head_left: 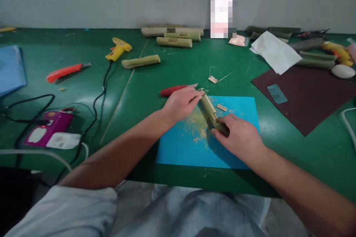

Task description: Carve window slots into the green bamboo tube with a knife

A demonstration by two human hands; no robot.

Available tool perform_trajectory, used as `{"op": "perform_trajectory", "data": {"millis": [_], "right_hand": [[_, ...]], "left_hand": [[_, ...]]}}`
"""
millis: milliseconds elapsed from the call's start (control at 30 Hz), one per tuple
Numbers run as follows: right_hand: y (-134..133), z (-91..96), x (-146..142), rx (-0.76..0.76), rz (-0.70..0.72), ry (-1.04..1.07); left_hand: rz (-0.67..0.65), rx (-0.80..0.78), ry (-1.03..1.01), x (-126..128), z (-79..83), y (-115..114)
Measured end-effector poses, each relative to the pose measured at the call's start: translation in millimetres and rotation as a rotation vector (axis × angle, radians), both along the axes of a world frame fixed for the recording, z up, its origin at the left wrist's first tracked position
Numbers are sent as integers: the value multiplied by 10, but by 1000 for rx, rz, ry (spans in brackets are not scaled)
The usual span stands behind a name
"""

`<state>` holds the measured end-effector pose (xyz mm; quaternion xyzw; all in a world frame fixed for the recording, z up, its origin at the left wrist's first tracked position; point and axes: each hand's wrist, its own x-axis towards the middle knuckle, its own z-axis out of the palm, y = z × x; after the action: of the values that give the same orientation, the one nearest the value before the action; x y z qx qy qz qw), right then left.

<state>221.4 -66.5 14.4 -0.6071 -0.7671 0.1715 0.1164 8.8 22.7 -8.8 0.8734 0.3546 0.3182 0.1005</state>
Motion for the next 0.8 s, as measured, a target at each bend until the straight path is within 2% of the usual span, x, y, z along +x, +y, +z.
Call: {"op": "perform_trajectory", "data": {"millis": [167, 300, 433, 567, 700, 800], "right_hand": [[-1, 14, 8, -12, 17, -12], [-7, 18, 6, -11, 3, 3], [-13, 10, 3, -11, 25, -9], [-8, 12, -2, -4, 17, -15], [-4, 25, -4, -17, 29, -29], [-14, 29, -1, 10, 27, -17]], "left_hand": [[-133, -36, 111, 12, 10, -57], [-13, -9, 4, 3, 12, -25], [-135, -52, 108, 5, 30, -46], [-33, -23, 39, -11, 32, -75], [-93, -44, 114, -24, 10, -68], [-31, -15, 63, -45, -7, 2]]}}
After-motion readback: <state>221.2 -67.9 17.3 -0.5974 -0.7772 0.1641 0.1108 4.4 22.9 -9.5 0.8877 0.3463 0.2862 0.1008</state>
